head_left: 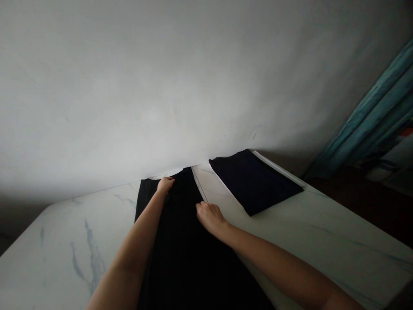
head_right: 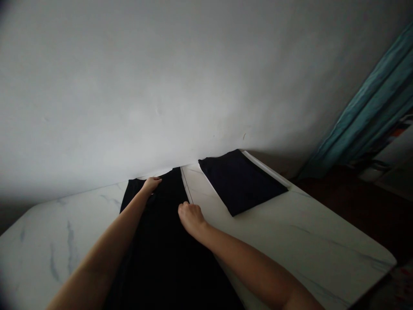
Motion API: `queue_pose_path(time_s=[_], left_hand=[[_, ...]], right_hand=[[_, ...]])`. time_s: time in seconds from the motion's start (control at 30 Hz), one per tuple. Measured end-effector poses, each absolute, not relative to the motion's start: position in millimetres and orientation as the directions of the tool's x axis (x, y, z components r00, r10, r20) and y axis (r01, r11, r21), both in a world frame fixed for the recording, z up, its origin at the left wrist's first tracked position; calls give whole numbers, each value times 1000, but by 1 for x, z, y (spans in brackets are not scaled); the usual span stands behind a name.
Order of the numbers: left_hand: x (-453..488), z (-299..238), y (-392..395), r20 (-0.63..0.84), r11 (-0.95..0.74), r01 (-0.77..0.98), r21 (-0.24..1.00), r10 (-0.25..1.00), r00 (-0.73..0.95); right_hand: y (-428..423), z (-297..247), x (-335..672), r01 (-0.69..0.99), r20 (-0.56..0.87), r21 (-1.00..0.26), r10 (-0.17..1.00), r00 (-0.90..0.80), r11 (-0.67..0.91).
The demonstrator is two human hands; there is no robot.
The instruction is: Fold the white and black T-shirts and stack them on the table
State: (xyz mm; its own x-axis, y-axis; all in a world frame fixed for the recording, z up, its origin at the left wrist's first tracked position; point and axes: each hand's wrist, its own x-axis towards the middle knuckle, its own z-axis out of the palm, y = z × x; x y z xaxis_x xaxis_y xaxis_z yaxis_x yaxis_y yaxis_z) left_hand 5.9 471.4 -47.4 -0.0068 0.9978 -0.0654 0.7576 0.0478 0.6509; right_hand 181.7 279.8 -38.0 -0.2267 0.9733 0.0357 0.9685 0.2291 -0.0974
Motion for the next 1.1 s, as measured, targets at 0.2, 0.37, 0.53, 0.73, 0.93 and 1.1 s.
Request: queue_pose_path(time_s=[0.2, 0.37, 0.53, 0.73, 0.93, 1.1], left_hand=[[5, -44, 465, -71, 76, 811, 580, 997, -43], [8, -41, 456, -53, 68, 829, 556, 998, -46], [6, -42, 451, -23, 59, 827, 560, 998, -56], [0, -47, 452, -7, 55, 818, 572, 998, -62], [-2, -46, 444, -28, 74, 793, 605, 997, -71], [-4, -41, 431, -38, 88, 771, 631, 996, -82]], right_hand=[[292, -41, 187, 944, 55, -243, 975, -215, 222], [355, -29, 195, 940, 164, -299, 979, -118, 163], [435, -42, 195, 919, 197, -259, 948, -251, 298], [470, -72, 192, 906, 157, -222, 930, -332, 361], [468, -72, 193, 926, 75, -228, 954, -290, 299], [435, -65, 191, 931, 160, -256, 961, -225, 260]])
